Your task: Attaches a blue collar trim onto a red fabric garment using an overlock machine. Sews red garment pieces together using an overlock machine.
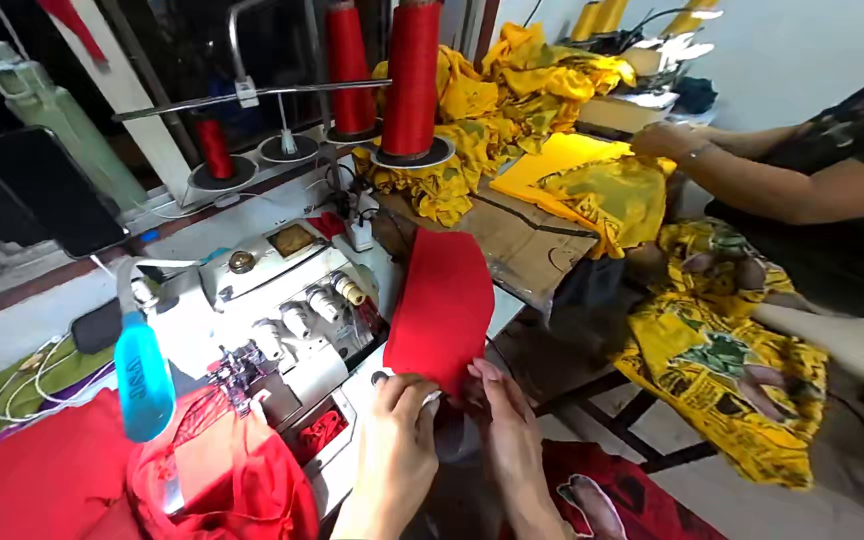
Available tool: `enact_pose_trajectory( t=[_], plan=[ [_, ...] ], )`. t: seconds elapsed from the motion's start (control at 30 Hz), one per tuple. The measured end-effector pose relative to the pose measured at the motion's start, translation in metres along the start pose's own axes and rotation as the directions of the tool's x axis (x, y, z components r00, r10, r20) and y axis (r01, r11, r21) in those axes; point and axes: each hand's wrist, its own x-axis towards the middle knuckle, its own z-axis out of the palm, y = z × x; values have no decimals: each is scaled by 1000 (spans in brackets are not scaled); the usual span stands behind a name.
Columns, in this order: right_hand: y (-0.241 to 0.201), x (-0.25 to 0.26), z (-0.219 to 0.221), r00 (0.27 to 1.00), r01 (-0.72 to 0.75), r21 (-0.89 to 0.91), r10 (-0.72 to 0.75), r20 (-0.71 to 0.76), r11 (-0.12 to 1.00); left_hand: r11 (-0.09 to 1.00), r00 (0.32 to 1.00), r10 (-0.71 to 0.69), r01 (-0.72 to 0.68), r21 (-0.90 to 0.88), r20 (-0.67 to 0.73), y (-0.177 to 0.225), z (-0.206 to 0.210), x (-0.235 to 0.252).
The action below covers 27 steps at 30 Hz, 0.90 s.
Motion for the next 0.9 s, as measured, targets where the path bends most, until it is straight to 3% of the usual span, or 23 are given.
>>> enact_pose_trajectory(
  t=[0.1, 0.27, 0.4, 0.53, 0.63, 0.73, 0.8, 0.9],
  plan=[
    [-1, -4, -1, 999, -44, 69, 44, -11, 997, 987, 994, 29, -45, 157, 104, -13, 34, 19],
    [4, -5, -7, 997, -79, 123, 75, 33, 989, 976, 981, 94, -125, 181, 172, -27, 45, 34],
    [5, -5, -10, 998, 55, -26, -55, -19, 998, 984, 931, -173, 180, 8, 321, -22, 24, 47],
    [3, 0, 1, 995, 85, -65, -82, 51, 994, 946, 893, -264, 314, -85, 365, -25, 19, 51],
    [-2, 6, 5, 996, -11, 28, 8, 94, 1000, 897, 874, -360, 421, -139, 327, -26, 21, 53],
    [0, 5, 1, 994, -15, 90, 5, 111, 996, 855, 866, -441, 485, -182, 238, -26, 24, 57],
    [6, 3, -3, 995, -13, 58, 7, 102, 998, 855, 855, -461, 499, -140, 237, -25, 25, 62],
    [13, 0, -4, 995, -38, 31, 35, 92, 999, 886, 816, -462, 446, 129, 348, -4, 18, 93]
  ],
)
